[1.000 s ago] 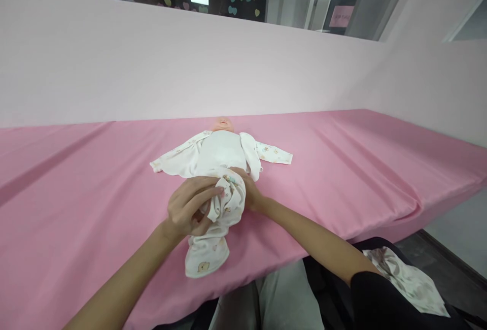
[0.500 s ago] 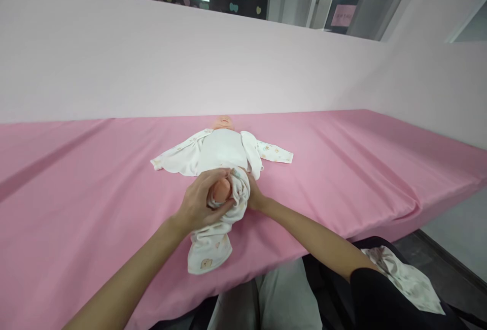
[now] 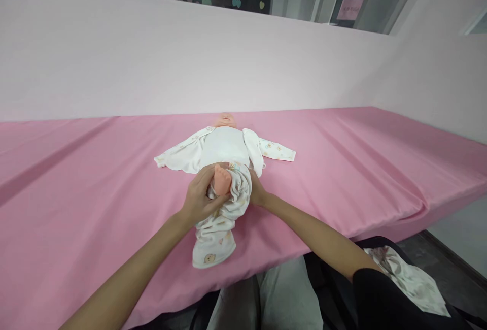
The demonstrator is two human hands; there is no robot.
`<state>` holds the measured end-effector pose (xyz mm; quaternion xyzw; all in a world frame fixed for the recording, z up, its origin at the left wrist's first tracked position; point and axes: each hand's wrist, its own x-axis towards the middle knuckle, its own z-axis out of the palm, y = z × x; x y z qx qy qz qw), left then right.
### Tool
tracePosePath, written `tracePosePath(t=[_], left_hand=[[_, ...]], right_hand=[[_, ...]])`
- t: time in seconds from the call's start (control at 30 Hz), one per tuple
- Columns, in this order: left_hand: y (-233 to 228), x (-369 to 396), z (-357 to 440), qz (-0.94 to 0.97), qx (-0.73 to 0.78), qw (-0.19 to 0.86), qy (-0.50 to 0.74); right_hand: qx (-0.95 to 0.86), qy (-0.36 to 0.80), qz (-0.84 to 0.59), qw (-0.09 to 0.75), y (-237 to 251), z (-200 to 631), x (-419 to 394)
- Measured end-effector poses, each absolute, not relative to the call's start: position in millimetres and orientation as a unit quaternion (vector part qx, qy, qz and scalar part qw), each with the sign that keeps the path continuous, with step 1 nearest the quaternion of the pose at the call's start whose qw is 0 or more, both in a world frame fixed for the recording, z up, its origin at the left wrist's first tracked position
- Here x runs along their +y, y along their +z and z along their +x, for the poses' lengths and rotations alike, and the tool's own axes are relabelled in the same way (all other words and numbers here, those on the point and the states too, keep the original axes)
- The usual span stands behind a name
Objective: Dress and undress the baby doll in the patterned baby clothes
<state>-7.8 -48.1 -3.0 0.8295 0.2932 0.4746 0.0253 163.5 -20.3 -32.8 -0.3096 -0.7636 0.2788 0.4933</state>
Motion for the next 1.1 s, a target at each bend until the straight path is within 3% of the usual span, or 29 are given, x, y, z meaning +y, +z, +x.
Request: tracePosePath(t=[0.83,1.1], left_hand=[[-9.2,-49.7,-8.2,0.819,0.298,0.031,0.49],[-10.8,-50.7,-7.4,0.782,0.253,-0.197,0.535]], right_hand=[[-0.745,0.331,-0.312,0.488,-31.2,163.5,-20.8],[-0.757,0.316,-0.29,0.493,-25.4,161.3,-25.2]])
